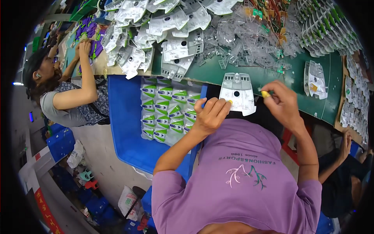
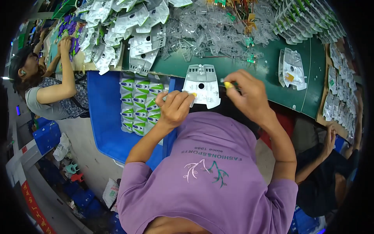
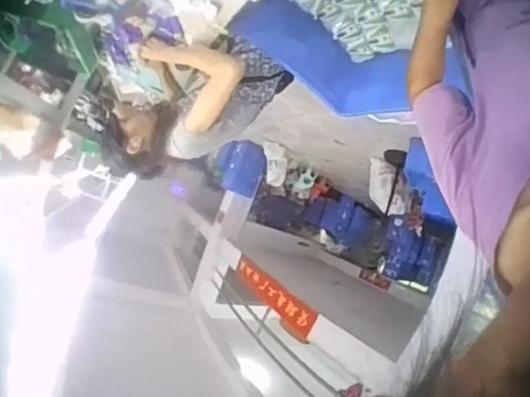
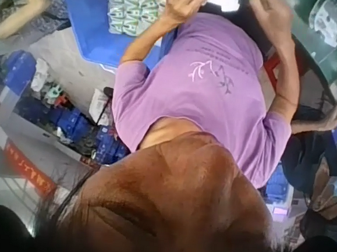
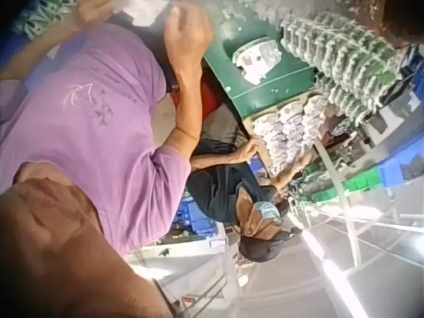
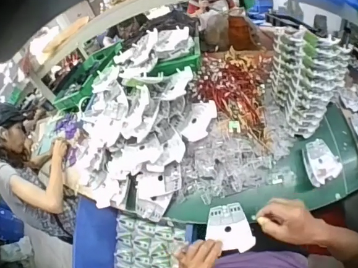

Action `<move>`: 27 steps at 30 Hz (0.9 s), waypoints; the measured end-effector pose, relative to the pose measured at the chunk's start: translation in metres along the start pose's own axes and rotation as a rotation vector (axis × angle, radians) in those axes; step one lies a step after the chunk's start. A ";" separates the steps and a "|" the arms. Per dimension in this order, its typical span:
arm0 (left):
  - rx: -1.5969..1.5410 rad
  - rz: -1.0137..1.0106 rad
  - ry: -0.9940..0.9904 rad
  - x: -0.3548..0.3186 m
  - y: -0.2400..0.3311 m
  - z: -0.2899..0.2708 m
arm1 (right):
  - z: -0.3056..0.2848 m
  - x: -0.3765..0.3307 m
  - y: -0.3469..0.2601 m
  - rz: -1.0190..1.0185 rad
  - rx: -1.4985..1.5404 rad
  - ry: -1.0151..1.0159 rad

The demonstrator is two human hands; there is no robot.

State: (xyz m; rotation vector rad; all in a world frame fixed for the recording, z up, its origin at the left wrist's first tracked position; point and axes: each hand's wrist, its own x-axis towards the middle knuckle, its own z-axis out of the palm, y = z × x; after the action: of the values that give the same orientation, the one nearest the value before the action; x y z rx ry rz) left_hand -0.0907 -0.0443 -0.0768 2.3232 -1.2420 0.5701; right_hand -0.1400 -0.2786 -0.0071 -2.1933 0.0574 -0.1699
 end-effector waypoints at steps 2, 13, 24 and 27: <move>0.010 -0.004 -0.001 0.001 0.005 0.002 | 0.019 0.004 0.002 -0.178 -0.104 -0.004; -0.197 0.131 0.068 0.013 -0.016 0.001 | 0.038 0.015 0.000 -0.397 -0.578 -0.194; -0.274 -0.323 -0.018 0.081 -0.045 0.022 | 0.030 0.010 0.001 -0.345 -0.563 -0.172; -0.318 -0.349 -0.158 0.073 -0.044 -0.003 | 0.024 0.008 0.003 -0.328 -0.562 -0.169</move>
State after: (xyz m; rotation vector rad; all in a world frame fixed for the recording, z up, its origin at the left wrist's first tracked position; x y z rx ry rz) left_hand -0.0163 -0.0695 -0.0430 2.2655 -0.8815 0.0653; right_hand -0.1288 -0.2616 -0.0229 -2.7592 -0.3953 -0.1642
